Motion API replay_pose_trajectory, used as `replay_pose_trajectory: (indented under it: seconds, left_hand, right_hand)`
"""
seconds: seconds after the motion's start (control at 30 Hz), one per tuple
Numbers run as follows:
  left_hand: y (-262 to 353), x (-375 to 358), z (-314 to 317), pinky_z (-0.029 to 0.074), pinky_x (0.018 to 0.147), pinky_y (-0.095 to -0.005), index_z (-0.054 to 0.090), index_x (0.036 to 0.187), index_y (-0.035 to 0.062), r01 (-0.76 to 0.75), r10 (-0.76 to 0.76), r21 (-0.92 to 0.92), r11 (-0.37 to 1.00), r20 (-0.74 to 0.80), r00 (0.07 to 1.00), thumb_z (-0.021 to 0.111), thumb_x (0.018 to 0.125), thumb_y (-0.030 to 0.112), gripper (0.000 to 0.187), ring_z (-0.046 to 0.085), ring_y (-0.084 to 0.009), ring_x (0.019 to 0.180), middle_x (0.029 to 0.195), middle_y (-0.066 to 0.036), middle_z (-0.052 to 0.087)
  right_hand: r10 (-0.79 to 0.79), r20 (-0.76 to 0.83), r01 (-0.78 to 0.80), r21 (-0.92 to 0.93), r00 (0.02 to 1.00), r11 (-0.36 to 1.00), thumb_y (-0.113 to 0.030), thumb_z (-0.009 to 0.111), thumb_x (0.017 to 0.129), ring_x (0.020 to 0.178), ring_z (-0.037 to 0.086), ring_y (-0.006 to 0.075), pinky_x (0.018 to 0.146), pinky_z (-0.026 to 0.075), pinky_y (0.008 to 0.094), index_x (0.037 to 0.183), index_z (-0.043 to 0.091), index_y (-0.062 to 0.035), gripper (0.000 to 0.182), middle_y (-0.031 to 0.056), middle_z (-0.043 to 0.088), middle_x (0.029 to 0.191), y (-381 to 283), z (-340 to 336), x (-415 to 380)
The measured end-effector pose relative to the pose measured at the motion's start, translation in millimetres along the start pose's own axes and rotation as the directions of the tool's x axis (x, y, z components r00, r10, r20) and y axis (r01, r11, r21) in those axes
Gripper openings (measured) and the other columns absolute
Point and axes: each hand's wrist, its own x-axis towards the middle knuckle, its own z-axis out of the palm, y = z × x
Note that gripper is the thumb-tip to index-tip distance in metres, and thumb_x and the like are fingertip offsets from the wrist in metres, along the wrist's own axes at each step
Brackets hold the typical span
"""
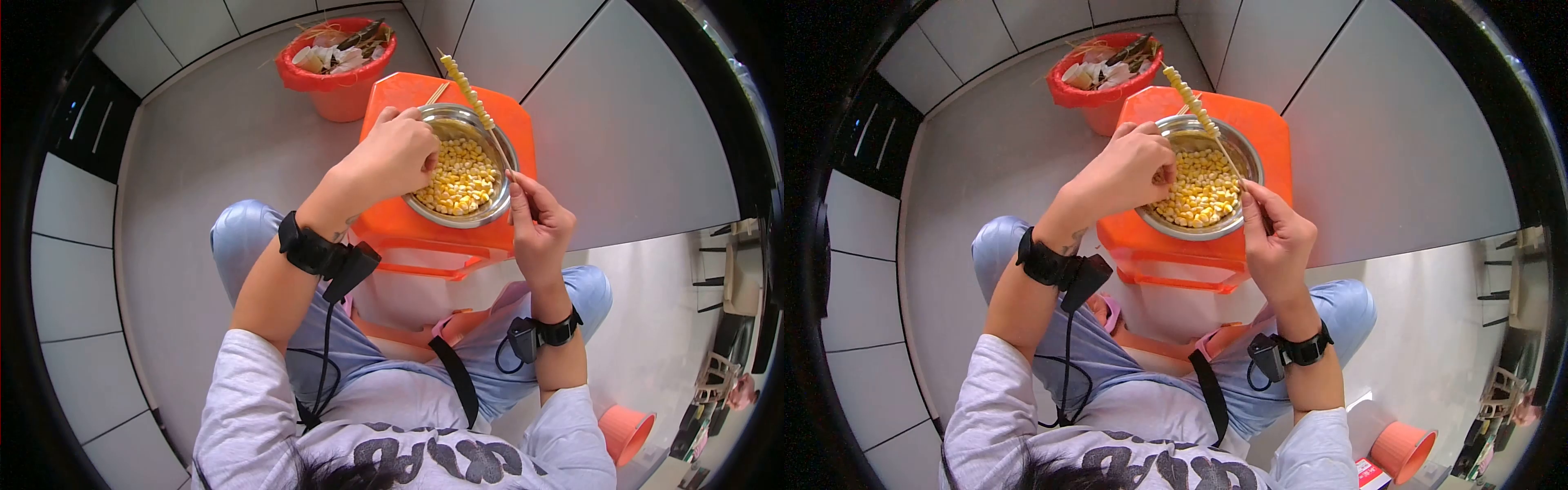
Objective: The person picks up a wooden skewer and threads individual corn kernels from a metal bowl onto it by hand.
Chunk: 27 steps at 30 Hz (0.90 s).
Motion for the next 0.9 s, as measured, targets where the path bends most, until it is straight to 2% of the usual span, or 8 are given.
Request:
replay_pose_trajectory:
  seconds: [0.1,0.17,0.2,0.27,0.3,0.43,0.63,0.9]
  left_hand:
    - [5.8,3.2,-18.3,0.042,0.086,-0.0328,0.07,0.078,0.0042,0.047,-0.044,-0.128,0.991,0.025,0.999,0.066,0.068,0.007,0.012,0.059,-0.0183,0.086,0.083,-0.007,0.064]
    - [3.5,3.1,-26.5,0.047,0.077,-0.0259,0.07,0.085,0.0027,0.157,-0.151,-0.543,0.825,0.056,0.987,0.066,0.072,0.006,0.014,0.06,-0.0107,0.079,0.082,-0.005,0.065]
    - [0.1,3.2,-29.7,0.047,0.077,-0.0259,0.07,0.085,0.0027,0.157,-0.152,-0.542,0.826,0.054,0.987,0.066,0.072,0.006,0.014,0.06,-0.0107,0.079,0.082,-0.005,0.065]
    - [-5.9,3.0,-36.3,0.049,0.071,-0.0203,0.07,0.096,0.0024,0.032,-0.233,-0.752,0.659,-0.164,0.959,0.066,0.077,0.005,0.02,0.058,-0.0054,0.081,0.086,-0.001,0.065]
    - [-8.4,-0.3,-42.4,0.049,0.073,-0.02,0.068,0.107,0.003,0.064,-0.273,-0.871,0.487,-0.082,0.959,0.062,0.084,0.008,0.025,0.058,-0.0056,0.082,0.088,0.001,0.064]
    - [-17.7,-4.6,-55.9,0.05,0.073,-0.0205,0.065,0.114,0.0026,0.065,-0.367,-0.865,0.498,-0.142,0.919,0.056,0.092,0.014,0.027,0.059,-0.0059,0.083,0.092,-0.002,0.065]
    - [-33.0,-4.0,-49.4,0.051,0.082,-0.0234,0.064,0.113,0.0015,-0.042,-0.364,-0.927,0.374,-0.188,0.912,0.058,0.092,0.013,0.024,0.062,-0.0112,0.088,0.1,-0.006,0.066]
    - [-33.3,-3.7,-49.6,0.048,0.088,-0.0241,0.064,0.112,-0.0004,-0.152,-0.395,-0.898,0.413,-0.327,0.858,0.061,0.09,0.007,0.024,0.063,-0.0139,0.096,0.104,-0.008,0.066]
  right_hand:
    - [-0.002,0.008,0.002,-0.006,1.0,1.0,-0.006,0.063,0.089,0.06,0.05,0.001,0.053,0.041,0.0167,0.102,0.067,0.0039,0.017,0.0004,0.063,0.07,0.4,-0.6,-0.3]
    - [-0.002,0.015,0.002,-0.003,1.0,1.0,-0.005,0.063,0.089,0.061,0.05,0.0011,0.053,0.042,0.0167,0.102,0.067,0.0041,0.017,0.0006,0.063,0.07,0.1,-1.2,-0.7]
    - [-0.004,0.015,0.004,-0.002,1.0,1.0,-0.005,0.063,0.089,0.061,0.05,0.0011,0.053,0.042,0.0167,0.102,0.067,0.0041,0.017,0.0006,0.063,0.07,-1.5,-1.7,-0.3]
    - [-0.017,0.018,0.017,-0.011,1.0,1.0,-0.005,0.063,0.089,0.061,0.051,0.0013,0.054,0.042,0.0169,0.102,0.067,0.0045,0.017,0.0014,0.063,0.07,-0.7,-1.9,-0.2]
    - [-0.017,0.019,0.018,-0.01,1.0,1.0,-0.005,0.063,0.089,0.061,0.051,0.0013,0.054,0.042,0.0169,0.102,0.067,0.0045,0.017,0.0014,0.063,0.07,-1.3,-1.7,-0.5]
    - [-0.004,0.063,0.004,0.01,0.998,1.0,-0.004,0.062,0.089,0.061,0.052,0.0017,0.055,0.043,0.0172,0.103,0.067,0.0046,0.017,0.0026,0.064,0.07,-3.3,-1.7,-4.9]
    - [-0.054,0.097,0.052,0.028,0.994,0.998,-0.003,0.062,0.088,0.065,0.058,0.0038,0.059,0.048,0.0189,0.102,0.067,0.0042,0.016,0.0062,0.068,0.075,-5.3,3.1,-5.5]
    - [-0.077,0.11,0.076,0.011,0.991,0.997,-0.002,0.062,0.088,0.067,0.061,0.0055,0.061,0.05,0.02,0.103,0.067,0.0048,0.017,0.0088,0.069,0.077,-6.9,5.2,-4.8]
